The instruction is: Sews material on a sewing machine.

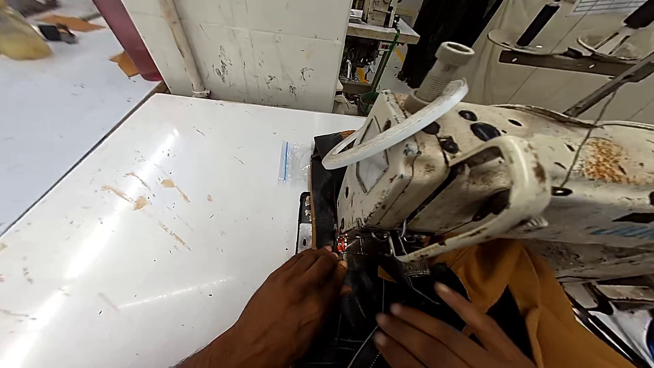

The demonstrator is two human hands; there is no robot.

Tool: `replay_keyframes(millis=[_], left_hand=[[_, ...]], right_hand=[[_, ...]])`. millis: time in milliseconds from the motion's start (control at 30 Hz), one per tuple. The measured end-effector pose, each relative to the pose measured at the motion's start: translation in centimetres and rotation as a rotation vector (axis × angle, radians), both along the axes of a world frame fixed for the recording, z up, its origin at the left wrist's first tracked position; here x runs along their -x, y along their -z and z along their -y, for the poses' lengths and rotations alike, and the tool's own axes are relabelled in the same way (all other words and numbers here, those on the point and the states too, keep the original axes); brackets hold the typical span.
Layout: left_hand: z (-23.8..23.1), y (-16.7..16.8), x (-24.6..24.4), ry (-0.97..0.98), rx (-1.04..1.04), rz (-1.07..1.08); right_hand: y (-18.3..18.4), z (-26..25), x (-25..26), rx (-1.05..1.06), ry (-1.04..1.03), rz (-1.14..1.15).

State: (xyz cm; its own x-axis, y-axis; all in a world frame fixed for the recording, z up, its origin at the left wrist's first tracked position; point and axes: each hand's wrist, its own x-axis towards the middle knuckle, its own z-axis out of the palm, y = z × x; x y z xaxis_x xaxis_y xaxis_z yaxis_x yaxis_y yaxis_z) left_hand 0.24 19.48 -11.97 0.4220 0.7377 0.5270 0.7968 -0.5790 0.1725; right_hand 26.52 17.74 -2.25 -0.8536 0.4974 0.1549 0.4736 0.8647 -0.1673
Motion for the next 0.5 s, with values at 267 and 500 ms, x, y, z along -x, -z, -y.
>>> replay_keyframes(millis=[267,500], left_hand=[[0.0,-0.8,1.0,0.085,0.107,-0.041],[-0.1,-1.4,1.6,0.132,0.106,-0.025]], right_hand=[[5.6,-3.8,3.5,-0.229,0.121,0.227],[5.1,-3.4,2.4,-0.207,0.071,0.086]])
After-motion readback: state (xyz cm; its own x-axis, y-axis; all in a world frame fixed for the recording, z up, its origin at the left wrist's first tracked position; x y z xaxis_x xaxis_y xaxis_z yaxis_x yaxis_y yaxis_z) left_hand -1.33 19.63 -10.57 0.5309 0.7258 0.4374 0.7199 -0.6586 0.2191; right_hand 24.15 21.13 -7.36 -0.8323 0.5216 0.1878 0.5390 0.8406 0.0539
